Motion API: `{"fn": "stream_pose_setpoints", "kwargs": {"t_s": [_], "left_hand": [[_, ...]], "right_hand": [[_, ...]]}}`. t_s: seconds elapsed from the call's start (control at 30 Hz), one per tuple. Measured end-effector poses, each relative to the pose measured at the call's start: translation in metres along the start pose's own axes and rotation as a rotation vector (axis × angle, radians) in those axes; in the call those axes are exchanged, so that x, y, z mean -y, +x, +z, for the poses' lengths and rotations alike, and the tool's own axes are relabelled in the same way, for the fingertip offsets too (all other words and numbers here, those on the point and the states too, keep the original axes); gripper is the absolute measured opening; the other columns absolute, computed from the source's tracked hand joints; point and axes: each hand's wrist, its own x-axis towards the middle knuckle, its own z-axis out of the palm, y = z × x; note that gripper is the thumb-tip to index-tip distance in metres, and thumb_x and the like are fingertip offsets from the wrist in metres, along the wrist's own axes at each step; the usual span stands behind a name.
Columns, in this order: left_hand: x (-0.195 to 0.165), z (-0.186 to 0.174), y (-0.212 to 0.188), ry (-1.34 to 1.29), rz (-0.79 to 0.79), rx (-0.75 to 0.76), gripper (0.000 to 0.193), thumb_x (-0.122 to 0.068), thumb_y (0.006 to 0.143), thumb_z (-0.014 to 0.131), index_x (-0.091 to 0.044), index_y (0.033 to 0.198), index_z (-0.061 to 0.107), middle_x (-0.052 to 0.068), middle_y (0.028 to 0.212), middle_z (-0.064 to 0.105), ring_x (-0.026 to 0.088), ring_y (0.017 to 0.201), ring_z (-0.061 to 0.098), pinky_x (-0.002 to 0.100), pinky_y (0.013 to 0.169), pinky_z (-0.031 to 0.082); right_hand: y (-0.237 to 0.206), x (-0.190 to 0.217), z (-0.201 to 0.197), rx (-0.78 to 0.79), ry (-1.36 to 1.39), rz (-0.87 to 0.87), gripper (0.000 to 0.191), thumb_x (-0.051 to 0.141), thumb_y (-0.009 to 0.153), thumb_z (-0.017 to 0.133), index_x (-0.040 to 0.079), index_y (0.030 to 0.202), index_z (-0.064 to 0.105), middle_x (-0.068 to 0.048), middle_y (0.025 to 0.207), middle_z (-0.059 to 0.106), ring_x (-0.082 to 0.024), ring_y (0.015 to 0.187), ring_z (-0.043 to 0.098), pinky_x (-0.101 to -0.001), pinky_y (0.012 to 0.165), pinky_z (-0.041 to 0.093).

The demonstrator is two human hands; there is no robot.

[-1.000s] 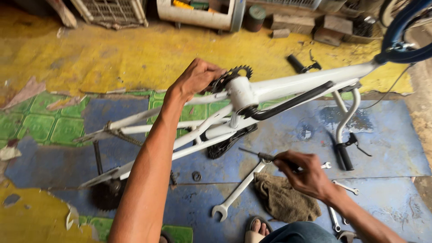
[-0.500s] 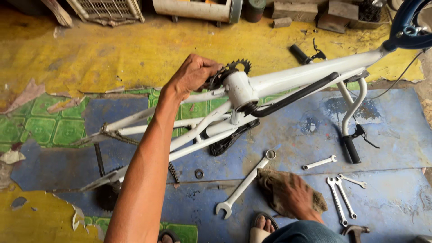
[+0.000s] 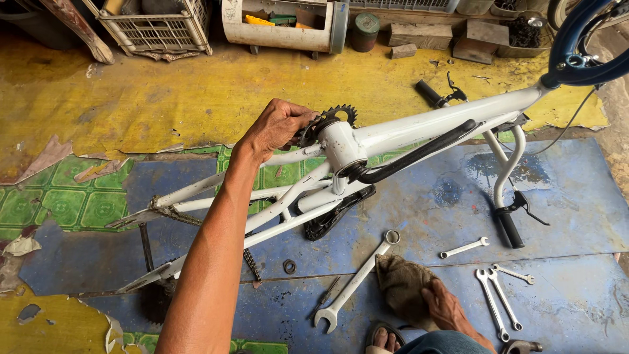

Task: The person removes the crankset from a white bicycle frame using a crank puller tool and wrenches. They then insert the crank arm back into the bottom bracket and tighten it by hand.

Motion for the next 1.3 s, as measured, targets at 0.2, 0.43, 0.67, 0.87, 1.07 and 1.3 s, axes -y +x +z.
{"fn": "stream_pose_setpoints", "kwargs": {"t_s": [0.2, 0.43, 0.67, 0.87, 1.07, 1.3], "left_hand": [[0.004, -0.002, 0.002, 0.012, 0.092, 0.018, 0.029, -0.027, 0.095, 0.071, -0.001, 0.104, 0.08, -0.003, 0.078, 0.074, 0.004, 0.066, 0.059, 0.024, 0.061, 0.051], [0.008, -0.002, 0.006, 0.006, 0.078, 0.013, 0.029, -0.026, 0.095, 0.071, 0.0, 0.104, 0.081, 0.002, 0.08, 0.075, 0.007, 0.067, 0.057, 0.028, 0.061, 0.05], [0.011, -0.003, 0.007, 0.012, 0.034, 0.007, 0.029, -0.025, 0.097, 0.071, 0.0, 0.107, 0.082, 0.002, 0.079, 0.067, 0.01, 0.067, 0.047, 0.031, 0.058, 0.04], [0.006, -0.002, 0.004, -0.021, 0.077, 0.037, 0.03, -0.026, 0.096, 0.071, 0.002, 0.103, 0.081, -0.002, 0.08, 0.071, 0.006, 0.07, 0.054, 0.027, 0.063, 0.047], [-0.005, -0.001, -0.004, -0.02, 0.034, 0.024, 0.028, -0.025, 0.095, 0.071, 0.001, 0.101, 0.081, -0.003, 0.073, 0.068, 0.005, 0.062, 0.05, 0.027, 0.055, 0.043], [-0.009, 0.001, -0.004, -0.019, 0.025, 0.007, 0.025, -0.024, 0.094, 0.072, -0.002, 0.099, 0.081, -0.005, 0.068, 0.066, 0.003, 0.057, 0.05, 0.024, 0.051, 0.042]], "right_hand": [[-0.008, 0.014, 0.003, -0.193, 0.094, 0.03, 0.043, 0.044, 0.094, 0.062, 0.008, 0.116, 0.071, -0.012, 0.092, 0.075, -0.026, 0.087, 0.075, -0.0453, 0.082, 0.061], [0.008, 0.023, -0.037, 0.067, 1.219, 0.365, 0.047, 0.03, 0.103, 0.047, -0.007, 0.128, 0.058, -0.025, 0.119, 0.068, -0.033, 0.104, 0.068, -0.0468, 0.09, 0.057], [0.019, -0.024, -0.065, 0.182, 1.566, 0.331, 0.044, 0.023, 0.099, 0.046, -0.005, 0.132, 0.055, -0.025, 0.125, 0.065, -0.032, 0.106, 0.068, -0.0464, 0.09, 0.058], [0.017, -0.014, -0.05, 0.089, 1.005, 0.367, 0.045, 0.026, 0.097, 0.054, -0.001, 0.133, 0.056, -0.024, 0.124, 0.065, -0.033, 0.108, 0.067, -0.0461, 0.092, 0.057], [0.005, 0.014, -0.019, -0.299, 0.059, 0.046, 0.047, 0.029, 0.095, 0.062, 0.004, 0.134, 0.057, -0.022, 0.123, 0.066, -0.033, 0.109, 0.067, -0.0459, 0.094, 0.056], [-0.012, 0.079, 0.018, -0.171, -0.463, -0.525, 0.067, 0.053, 0.072, 0.077, 0.015, 0.126, 0.067, -0.015, 0.134, 0.061, -0.033, 0.117, 0.055, -0.0464, 0.093, 0.046]]}}
